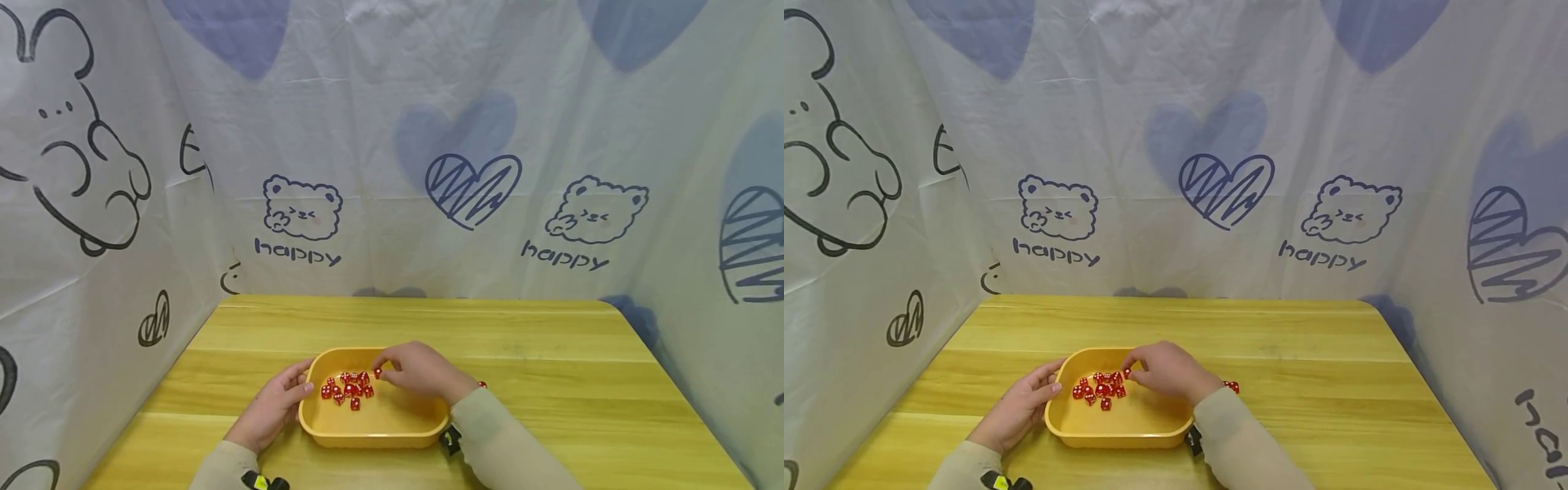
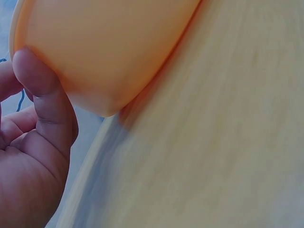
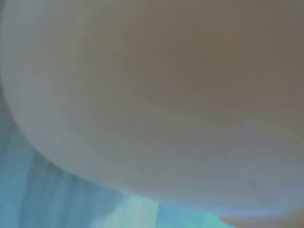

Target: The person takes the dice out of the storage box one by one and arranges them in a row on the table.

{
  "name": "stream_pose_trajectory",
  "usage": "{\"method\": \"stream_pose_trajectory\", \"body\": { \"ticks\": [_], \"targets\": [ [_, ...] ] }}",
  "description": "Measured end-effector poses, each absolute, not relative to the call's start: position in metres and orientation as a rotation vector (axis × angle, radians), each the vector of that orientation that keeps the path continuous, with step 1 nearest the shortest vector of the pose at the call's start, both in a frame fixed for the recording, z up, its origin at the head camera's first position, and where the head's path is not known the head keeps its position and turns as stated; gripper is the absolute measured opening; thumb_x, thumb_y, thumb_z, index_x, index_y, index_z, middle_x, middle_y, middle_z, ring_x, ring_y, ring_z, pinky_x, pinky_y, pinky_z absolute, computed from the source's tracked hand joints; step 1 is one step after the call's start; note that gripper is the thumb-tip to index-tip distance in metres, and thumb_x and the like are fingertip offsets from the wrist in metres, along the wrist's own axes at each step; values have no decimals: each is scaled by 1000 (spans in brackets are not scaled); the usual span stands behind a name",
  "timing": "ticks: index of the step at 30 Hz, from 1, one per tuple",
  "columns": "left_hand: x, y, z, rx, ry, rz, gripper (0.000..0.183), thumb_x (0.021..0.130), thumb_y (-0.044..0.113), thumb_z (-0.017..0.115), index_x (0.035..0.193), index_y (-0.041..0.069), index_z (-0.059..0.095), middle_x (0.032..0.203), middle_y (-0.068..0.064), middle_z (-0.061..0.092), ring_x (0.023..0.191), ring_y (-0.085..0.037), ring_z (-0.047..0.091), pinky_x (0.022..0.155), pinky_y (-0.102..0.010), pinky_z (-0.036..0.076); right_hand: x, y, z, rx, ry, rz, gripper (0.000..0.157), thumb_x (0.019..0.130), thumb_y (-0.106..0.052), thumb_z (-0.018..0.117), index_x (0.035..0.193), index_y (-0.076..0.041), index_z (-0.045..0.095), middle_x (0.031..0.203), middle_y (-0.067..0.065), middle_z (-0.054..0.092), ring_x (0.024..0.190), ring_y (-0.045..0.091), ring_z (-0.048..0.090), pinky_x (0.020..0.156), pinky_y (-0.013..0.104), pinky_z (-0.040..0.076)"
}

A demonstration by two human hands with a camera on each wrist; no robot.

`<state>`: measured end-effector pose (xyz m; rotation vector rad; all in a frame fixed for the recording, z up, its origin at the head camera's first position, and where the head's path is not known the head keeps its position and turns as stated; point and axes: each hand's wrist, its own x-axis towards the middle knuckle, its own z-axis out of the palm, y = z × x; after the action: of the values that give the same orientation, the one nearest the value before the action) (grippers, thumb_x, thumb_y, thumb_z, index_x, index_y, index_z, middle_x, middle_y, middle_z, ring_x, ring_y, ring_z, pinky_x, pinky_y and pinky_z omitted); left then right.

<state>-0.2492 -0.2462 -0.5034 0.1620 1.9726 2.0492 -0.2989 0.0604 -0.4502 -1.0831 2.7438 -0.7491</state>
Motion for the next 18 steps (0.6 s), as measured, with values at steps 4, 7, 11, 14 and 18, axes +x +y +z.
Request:
{"method": "stream_pose_trajectory", "body": {
  "ticks": [4,7,11,14,18],
  "targets": [
    [-249,-246,-503,156,1977,2045,60,105,15,56,158,3,30,116,-20,46,92,-25,58,68,-28,56,-298,66,-446,-1064,2754,-789,19,99,-26,65,115,-22,75,60,-10,49,51,5,40,53,23,38],
    [-249,-246,-503,152,1981,2043,59,105,15,55,157,3,31,115,-20,46,91,-25,58,68,-28,56,-297,71,-443,-1046,2755,-823,21,99,-26,65,116,-21,74,57,-8,44,49,6,36,50,24,34],
    [-249,-245,-502,155,1988,2041,58,105,14,55,157,2,31,115,-20,46,91,-25,59,66,-27,56,-296,78,-440,-1029,2765,-851,21,99,-24,64,117,-20,74,59,-8,43,50,7,36,49,25,33],
    [-249,-245,-502,156,1992,2042,59,105,13,54,157,2,30,115,-21,47,91,-25,59,66,-27,56,-296,84,-439,-1013,2779,-858,21,100,-24,63,117,-22,75,60,-7,46,51,7,37,49,25,34],
    [-249,-245,-502,146,1979,2045,59,105,12,54,158,3,29,117,-21,47,93,-27,60,67,-28,56,-296,91,-436,-986,2785,-871,20,101,-25,63,117,-23,75,63,-7,49,54,8,40,50,25,36]
  ]
}}
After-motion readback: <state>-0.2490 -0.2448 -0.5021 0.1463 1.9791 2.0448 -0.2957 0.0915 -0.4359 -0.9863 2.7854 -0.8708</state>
